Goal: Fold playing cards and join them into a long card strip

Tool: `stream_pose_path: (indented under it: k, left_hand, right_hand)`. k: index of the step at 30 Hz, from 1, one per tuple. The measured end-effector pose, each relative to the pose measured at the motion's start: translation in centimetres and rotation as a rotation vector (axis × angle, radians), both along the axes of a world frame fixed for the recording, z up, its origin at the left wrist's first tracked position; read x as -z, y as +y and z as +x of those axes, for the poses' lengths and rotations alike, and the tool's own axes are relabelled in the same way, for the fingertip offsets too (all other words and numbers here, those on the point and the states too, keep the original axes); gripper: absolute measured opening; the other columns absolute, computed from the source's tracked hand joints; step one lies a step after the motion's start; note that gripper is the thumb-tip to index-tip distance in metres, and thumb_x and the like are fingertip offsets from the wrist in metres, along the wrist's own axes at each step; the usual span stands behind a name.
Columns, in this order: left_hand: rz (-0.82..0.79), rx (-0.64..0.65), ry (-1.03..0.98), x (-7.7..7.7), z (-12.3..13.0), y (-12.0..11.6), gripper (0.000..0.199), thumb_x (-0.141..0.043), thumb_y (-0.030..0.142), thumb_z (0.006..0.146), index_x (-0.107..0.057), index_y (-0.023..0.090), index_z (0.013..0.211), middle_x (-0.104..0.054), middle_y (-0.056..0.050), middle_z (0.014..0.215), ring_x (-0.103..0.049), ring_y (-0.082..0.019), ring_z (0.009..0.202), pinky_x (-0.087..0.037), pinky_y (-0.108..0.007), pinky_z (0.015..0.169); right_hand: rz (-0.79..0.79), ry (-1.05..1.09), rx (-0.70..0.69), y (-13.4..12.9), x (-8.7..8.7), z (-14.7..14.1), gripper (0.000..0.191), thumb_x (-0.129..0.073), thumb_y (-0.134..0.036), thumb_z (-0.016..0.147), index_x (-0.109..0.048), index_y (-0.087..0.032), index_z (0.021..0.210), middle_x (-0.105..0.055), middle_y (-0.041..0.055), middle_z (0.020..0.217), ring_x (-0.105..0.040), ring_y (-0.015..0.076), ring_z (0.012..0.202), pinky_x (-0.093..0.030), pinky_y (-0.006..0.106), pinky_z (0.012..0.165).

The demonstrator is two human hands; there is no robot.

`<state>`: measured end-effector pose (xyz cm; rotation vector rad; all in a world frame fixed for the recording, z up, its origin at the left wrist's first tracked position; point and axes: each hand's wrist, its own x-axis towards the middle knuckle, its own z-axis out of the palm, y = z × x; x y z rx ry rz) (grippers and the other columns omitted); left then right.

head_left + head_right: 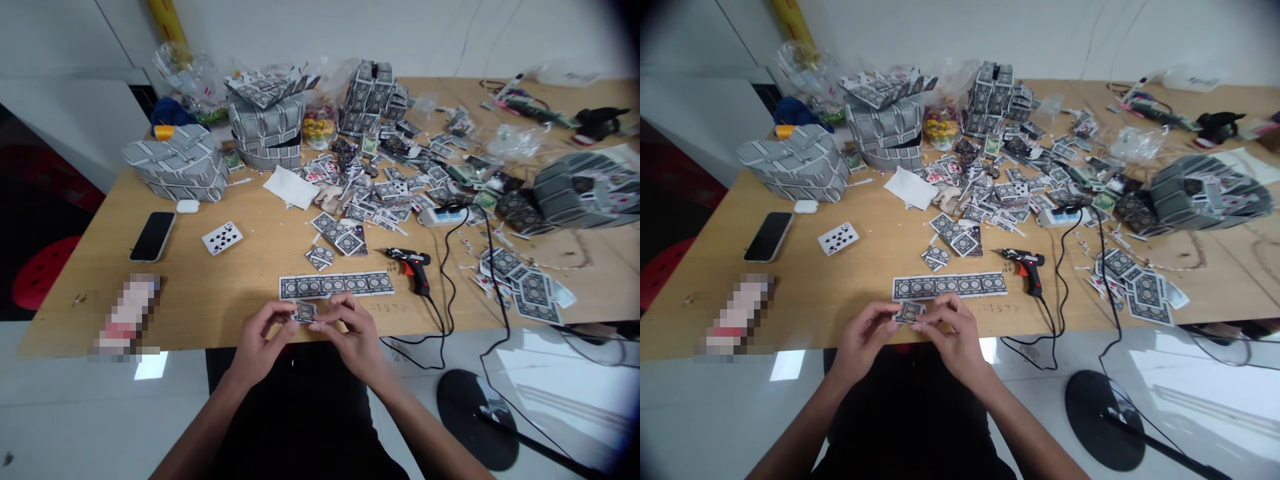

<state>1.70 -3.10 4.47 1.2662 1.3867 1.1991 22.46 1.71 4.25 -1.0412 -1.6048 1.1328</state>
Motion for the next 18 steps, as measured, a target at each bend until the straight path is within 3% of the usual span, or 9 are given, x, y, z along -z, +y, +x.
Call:
stream_pose_path:
  k: [2,5,7,12,18]
  left_hand:
    - [0.091,0.032,0.126,-0.1,-0.3,-0.3,0.020,-0.075,0.031,0.097,-0.075,0.021,0.115,-0.078,-0.005,0.098,-0.073,-0.017,0.086,-0.058,-0.029,0.082]
    - [0.203,0.049,0.275,-0.4,-0.5,-0.7,0.005,-0.073,0.024,0.098,-0.076,0.022,0.101,-0.074,-0.003,0.090,-0.070,-0.016,0.082,-0.055,-0.027,0.077]
    - [0.211,0.068,0.298,-0.7,-0.6,-0.9,0.006,-0.070,0.023,0.099,-0.074,0.022,0.094,-0.071,-0.003,0.090,-0.069,-0.016,0.082,-0.053,-0.026,0.075]
    - [0.033,0.079,0.240,-1.0,-0.6,-1.2,0.015,-0.067,0.031,0.100,-0.070,0.021,0.089,-0.071,0.000,0.081,-0.065,-0.015,0.074,-0.050,-0.025,0.071]
    - [-0.211,0.037,0.136,-0.2,-0.7,-0.7,0.034,-0.063,0.048,0.101,-0.073,0.019,0.085,-0.069,0.001,0.073,-0.061,-0.015,0.068,-0.047,-0.024,0.065]
  right_hand:
    - [-0.011,0.018,0.014,0.1,-0.1,0.0,0.008,-0.089,-0.034,0.086,-0.083,-0.029,0.086,-0.069,0.0040,0.093,-0.066,0.0217,0.090,-0.055,0.035,0.080]
    - [-0.107,0.065,-0.058,0.0,-0.3,0.0,0.010,-0.088,-0.034,0.088,-0.081,-0.027,0.086,-0.072,0.0034,0.091,-0.067,0.0203,0.086,-0.054,0.034,0.078]
    - [-0.201,0.092,-0.105,-0.2,-0.3,-0.2,0.012,-0.088,-0.035,0.088,-0.081,-0.026,0.087,-0.074,0.0028,0.086,-0.068,0.0190,0.080,-0.053,0.032,0.073]
    - [-0.425,0.117,-0.135,-0.4,0.0,-0.8,0.025,-0.089,-0.045,0.084,-0.078,-0.022,0.085,-0.075,0.0018,0.079,-0.067,0.0175,0.072,-0.052,0.030,0.067]
    - [-0.506,0.116,-0.129,0.2,0.6,-1.5,0.034,-0.088,-0.051,0.081,-0.074,-0.019,0.082,-0.068,-0.0009,0.072,-0.059,0.0140,0.066,-0.048,0.028,0.063]
